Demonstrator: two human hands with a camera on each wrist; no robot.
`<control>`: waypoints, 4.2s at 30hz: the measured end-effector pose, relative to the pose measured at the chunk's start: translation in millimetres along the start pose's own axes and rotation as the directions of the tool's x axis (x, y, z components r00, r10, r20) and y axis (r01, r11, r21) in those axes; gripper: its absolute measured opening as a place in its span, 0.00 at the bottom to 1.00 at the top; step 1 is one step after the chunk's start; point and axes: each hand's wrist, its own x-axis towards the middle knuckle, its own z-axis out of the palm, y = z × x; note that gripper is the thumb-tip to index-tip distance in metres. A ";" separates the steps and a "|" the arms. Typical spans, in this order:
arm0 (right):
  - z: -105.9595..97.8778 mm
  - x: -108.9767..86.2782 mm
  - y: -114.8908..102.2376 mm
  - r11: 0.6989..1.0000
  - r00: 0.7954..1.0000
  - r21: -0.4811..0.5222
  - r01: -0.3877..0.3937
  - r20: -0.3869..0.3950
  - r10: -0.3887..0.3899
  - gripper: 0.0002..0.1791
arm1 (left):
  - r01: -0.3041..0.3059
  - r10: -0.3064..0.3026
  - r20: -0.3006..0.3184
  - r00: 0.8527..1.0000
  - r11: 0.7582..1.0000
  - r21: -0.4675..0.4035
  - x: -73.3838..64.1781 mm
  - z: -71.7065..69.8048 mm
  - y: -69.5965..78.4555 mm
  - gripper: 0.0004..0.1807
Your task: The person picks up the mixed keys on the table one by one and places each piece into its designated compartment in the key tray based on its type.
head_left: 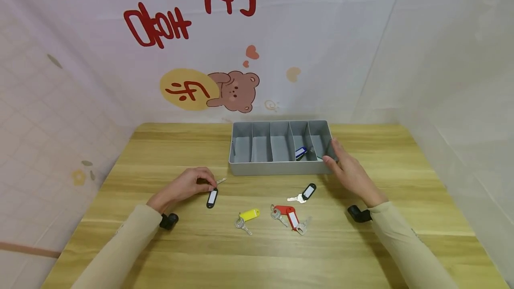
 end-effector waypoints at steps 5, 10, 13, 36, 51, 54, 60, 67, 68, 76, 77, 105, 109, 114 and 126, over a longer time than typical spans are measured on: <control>0.9 1.6 0.3 1.000 1.000 0.003 -0.009 0.007 0.009 0.42 | 0.021 -0.022 -0.047 0.999 1.000 -0.010 -1.5 -1.6 0.6 0.06; 0.4 2.1 -0.3 1.000 1.000 0.009 -0.025 0.013 0.025 0.43 | 0.039 -0.042 -0.091 0.995 0.999 -0.033 -3.8 -4.3 8.2 0.06; -0.2 2.2 -0.3 1.000 1.000 0.008 -0.019 0.013 0.019 0.43 | 0.052 -0.057 -0.114 0.992 0.997 -0.054 -5.5 -5.0 15.0 0.06; -0.7 -0.9 1.0 1.000 1.000 0.025 -0.010 0.010 0.010 0.42 | 0.058 -0.070 -0.369 0.927 0.997 -0.043 -9.1 8.3 54.3 0.03; 0.5 -0.5 0.3 0.999 1.000 0.022 -0.025 0.014 0.025 0.43 | 0.045 -0.071 -0.487 0.870 0.997 -0.063 0.1 17.2 90.7 0.04; 0.4 -0.2 -0.3 1.000 1.000 0.019 -0.025 0.013 0.025 0.43 | 0.024 -0.063 -0.503 0.862 0.996 -0.083 3.1 19.0 96.8 0.04; 0.4 -0.3 -0.2 0.999 1.000 0.023 -0.025 0.011 0.025 0.43 | -0.015 -0.044 -0.526 0.849 0.994 -0.106 11.8 23.2 106.7 0.04; 0.7 -0.4 1.1 1.000 1.000 0.025 -0.019 0.008 0.019 0.42 | -0.071 -0.027 -0.553 0.833 0.985 -0.155 21.9 29.0 120.0 0.04; 0.8 -0.3 1.3 1.000 1.000 0.023 -0.020 0.008 0.020 0.42 | -0.082 -0.022 -0.556 0.831 0.983 -0.163 23.7 30.0 121.5 0.04; 1.3 0.4 1.3 0.999 0.999 0.013 -0.037 0.016 0.037 0.43 | -0.162 0.028 -0.572 0.820 0.969 -0.185 40.0 39.2 134.5 0.04; 1.4 0.4 1.2 0.999 0.999 0.011 -0.037 0.016 0.037 0.43 | -0.169 0.032 -0.572 0.819 0.968 -0.187 42.4 40.3 136.1 0.04; 3.1 -1.3 4.5 0.999 0.999 0.016 -0.043 0.016 0.042 0.43 | -0.265 0.076 -0.581 0.811 0.932 -0.248 107.4 67.5 164.3 0.04; 3.7 -1.5 4.7 0.999 0.999 0.014 -0.040 0.014 0.040 0.43 | -0.242 0.059 -0.567 0.822 0.937 -0.253 118.1 71.4 162.0 0.04; 4.1 -1.0 4.9 0.999 0.999 0.011 -0.040 0.012 0.040 0.43 | -0.229 0.067 -0.560 0.826 0.947 -0.225 129.1 75.7 157.3 0.05; 1.6 0.4 1.4 0.999 0.999 0.007 -0.042 0.010 0.042 0.43 | -0.153 0.070 -0.536 0.841 0.982 -0.110 148.3 83.3 146.1 0.04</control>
